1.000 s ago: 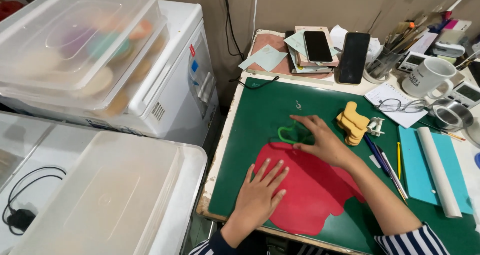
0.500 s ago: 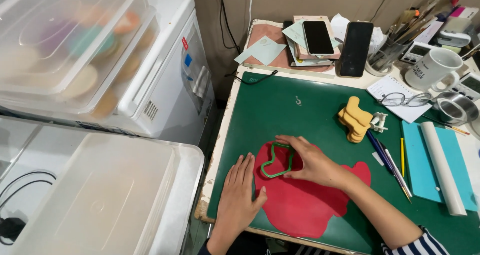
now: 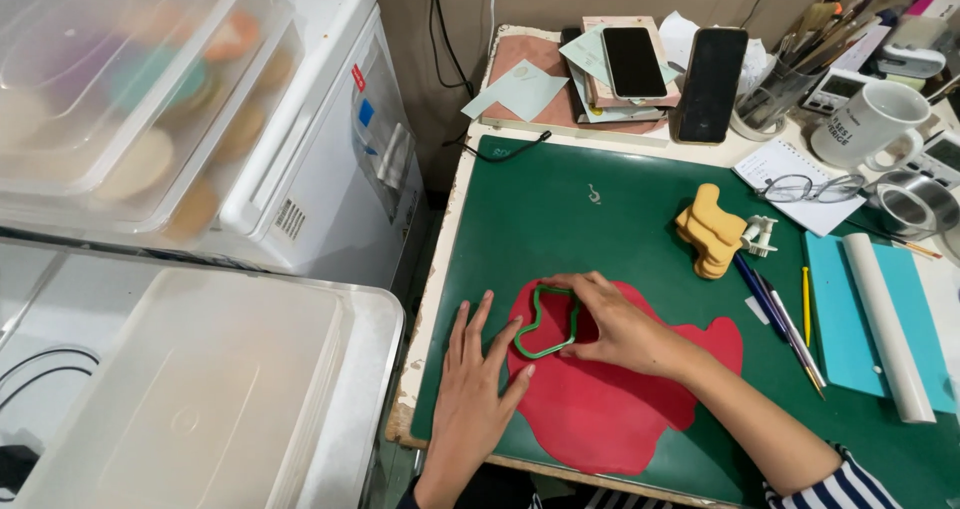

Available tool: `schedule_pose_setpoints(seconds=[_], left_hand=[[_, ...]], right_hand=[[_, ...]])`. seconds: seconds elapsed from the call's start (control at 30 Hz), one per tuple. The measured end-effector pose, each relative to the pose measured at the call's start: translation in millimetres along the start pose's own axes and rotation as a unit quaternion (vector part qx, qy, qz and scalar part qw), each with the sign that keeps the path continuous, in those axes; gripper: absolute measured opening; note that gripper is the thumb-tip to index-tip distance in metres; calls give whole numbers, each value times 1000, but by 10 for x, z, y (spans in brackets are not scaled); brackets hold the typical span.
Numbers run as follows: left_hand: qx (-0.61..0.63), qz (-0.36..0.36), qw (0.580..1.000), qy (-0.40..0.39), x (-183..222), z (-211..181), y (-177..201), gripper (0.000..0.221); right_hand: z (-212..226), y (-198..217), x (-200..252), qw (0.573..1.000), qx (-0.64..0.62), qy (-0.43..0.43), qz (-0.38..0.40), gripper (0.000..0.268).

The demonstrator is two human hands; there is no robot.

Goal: Rolling out red fondant with a rolling pin and using a boot-shaped cookie cutter to cut out multiple shapes on a cutting mat.

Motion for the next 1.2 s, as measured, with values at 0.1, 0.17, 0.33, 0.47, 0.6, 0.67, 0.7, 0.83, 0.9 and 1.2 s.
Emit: schedule_pose_setpoints(seconds=[0.1, 0.17, 0.33, 0.47, 0.6, 0.67, 0.7, 0.83, 0.9, 1.2], left_hand=[[-11, -7, 1000, -1, -20, 6, -26, 51], [-30, -9, 999, -7, -41, 51, -92, 54], [-52, -10, 999, 2, -79, 86, -154, 52], [-56, -19, 998, 7, -86, 123, -173, 47], [-54, -28, 998, -1, -80, 98, -146, 46], [-57, -24, 998, 4, -83, 103, -164, 46], [-60, -20, 998, 9, -81, 115, -173, 46], [-61, -13, 998, 13, -92, 137, -190, 47], [-63, 1, 998, 20, -105, 139, -201, 47], [-68, 10, 997, 19, -111, 167, -258, 47]], right_hand=[[-26, 8, -6, 1000, 13, 20, -14, 85], [-50, -6, -12, 1000, 14, 11, -9, 90], [-211, -62, 1, 999, 31, -1, -7, 94], [-202, -68, -5, 993, 109, 17, -30, 93], [-197, -51, -11, 995, 96, 3, -34, 95], [-225, -42, -23, 995, 94, -6, -29, 93], [-243, -45, -30, 995, 93, -14, -25, 91], [-306, -76, -31, 996, 78, -21, -44, 92], [-326, -54, -19, 994, 80, -23, -71, 92], [-347, -46, -12, 994, 69, -8, -88, 94]])
Point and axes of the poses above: each hand's wrist, its own x-axis away from the middle knuckle, its own y-axis out of the back of the hand, z = x × y, the point moved 10 cm from there along -x, towards the middle knuckle, and after that the axes turned 4 degrees about y, right-handed, at the moved point
